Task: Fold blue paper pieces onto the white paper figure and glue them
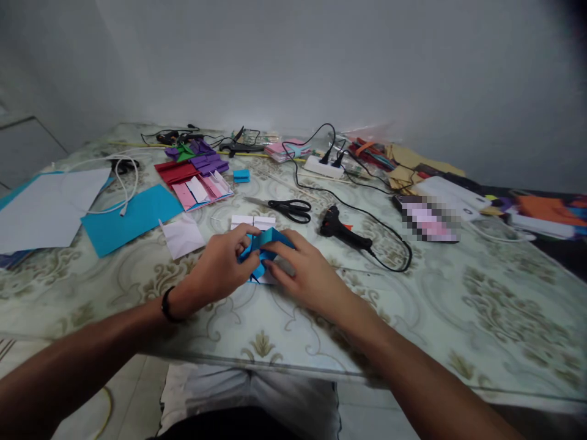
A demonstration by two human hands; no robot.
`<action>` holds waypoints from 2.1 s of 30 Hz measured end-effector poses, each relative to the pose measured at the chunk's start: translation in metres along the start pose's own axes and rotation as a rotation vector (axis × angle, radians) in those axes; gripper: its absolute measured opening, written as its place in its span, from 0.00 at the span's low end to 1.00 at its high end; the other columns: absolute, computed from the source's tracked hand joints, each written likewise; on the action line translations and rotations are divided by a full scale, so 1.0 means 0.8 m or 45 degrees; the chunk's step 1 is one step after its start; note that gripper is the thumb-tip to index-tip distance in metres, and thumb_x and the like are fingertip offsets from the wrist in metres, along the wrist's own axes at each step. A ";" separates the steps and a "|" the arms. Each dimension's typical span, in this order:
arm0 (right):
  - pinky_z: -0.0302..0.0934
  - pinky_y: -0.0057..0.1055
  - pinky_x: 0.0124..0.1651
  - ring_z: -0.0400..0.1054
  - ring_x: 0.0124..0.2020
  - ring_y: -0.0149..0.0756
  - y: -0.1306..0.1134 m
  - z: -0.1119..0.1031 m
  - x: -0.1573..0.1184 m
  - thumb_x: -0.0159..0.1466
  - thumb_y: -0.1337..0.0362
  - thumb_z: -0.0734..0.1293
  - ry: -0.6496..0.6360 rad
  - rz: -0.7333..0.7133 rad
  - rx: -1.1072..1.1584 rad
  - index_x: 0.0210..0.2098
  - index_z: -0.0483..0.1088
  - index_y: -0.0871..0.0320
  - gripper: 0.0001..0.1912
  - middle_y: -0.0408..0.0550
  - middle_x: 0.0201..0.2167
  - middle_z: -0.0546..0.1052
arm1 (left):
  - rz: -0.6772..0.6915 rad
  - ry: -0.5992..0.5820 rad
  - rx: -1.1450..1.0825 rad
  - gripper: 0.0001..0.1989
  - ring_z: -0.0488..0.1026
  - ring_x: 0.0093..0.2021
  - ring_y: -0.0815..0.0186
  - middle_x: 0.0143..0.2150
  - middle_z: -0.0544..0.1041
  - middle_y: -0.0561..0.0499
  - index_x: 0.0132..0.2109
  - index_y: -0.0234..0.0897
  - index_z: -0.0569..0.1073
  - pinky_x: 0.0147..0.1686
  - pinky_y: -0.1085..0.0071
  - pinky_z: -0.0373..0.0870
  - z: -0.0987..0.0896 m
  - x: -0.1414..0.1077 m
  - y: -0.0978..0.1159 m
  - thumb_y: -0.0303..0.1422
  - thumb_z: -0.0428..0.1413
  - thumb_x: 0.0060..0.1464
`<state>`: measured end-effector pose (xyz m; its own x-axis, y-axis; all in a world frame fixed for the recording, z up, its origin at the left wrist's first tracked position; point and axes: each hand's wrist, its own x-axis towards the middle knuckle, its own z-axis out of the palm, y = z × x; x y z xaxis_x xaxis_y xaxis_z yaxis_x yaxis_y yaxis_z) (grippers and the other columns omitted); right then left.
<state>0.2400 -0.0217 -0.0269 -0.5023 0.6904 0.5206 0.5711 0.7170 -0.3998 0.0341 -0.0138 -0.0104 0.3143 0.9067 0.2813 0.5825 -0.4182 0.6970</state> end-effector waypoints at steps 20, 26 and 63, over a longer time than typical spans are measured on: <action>0.72 0.38 0.40 0.77 0.44 0.46 -0.001 -0.007 -0.001 0.67 0.68 0.69 0.015 0.092 -0.131 0.40 0.74 0.56 0.02 0.56 0.50 0.78 | 0.020 -0.023 0.022 0.12 0.73 0.27 0.67 0.27 0.76 0.56 0.47 0.38 0.77 0.31 0.73 0.69 -0.001 0.003 -0.004 0.26 0.57 0.55; 0.75 0.34 0.37 0.77 0.42 0.40 -0.009 -0.009 0.000 0.69 0.63 0.70 0.207 0.135 0.108 0.35 0.76 0.55 0.06 0.53 0.47 0.78 | -0.079 -0.087 -0.313 0.11 0.72 0.28 0.68 0.29 0.74 0.56 0.47 0.38 0.73 0.28 0.74 0.67 -0.002 0.005 -0.003 0.30 0.58 0.56; 0.64 0.35 0.42 0.70 0.38 0.37 -0.010 -0.008 0.000 0.63 0.73 0.72 0.425 0.176 0.704 0.42 0.80 0.51 0.11 0.45 0.37 0.76 | 0.093 -0.213 -0.671 0.15 0.79 0.51 0.57 0.50 0.82 0.43 0.52 0.37 0.74 0.49 0.63 0.76 -0.004 -0.012 0.013 0.41 0.61 0.66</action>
<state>0.2400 -0.0279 -0.0188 -0.1690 0.7764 0.6071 0.1538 0.6292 -0.7619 0.0349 -0.0269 -0.0038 0.4796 0.8373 0.2624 0.1144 -0.3562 0.9274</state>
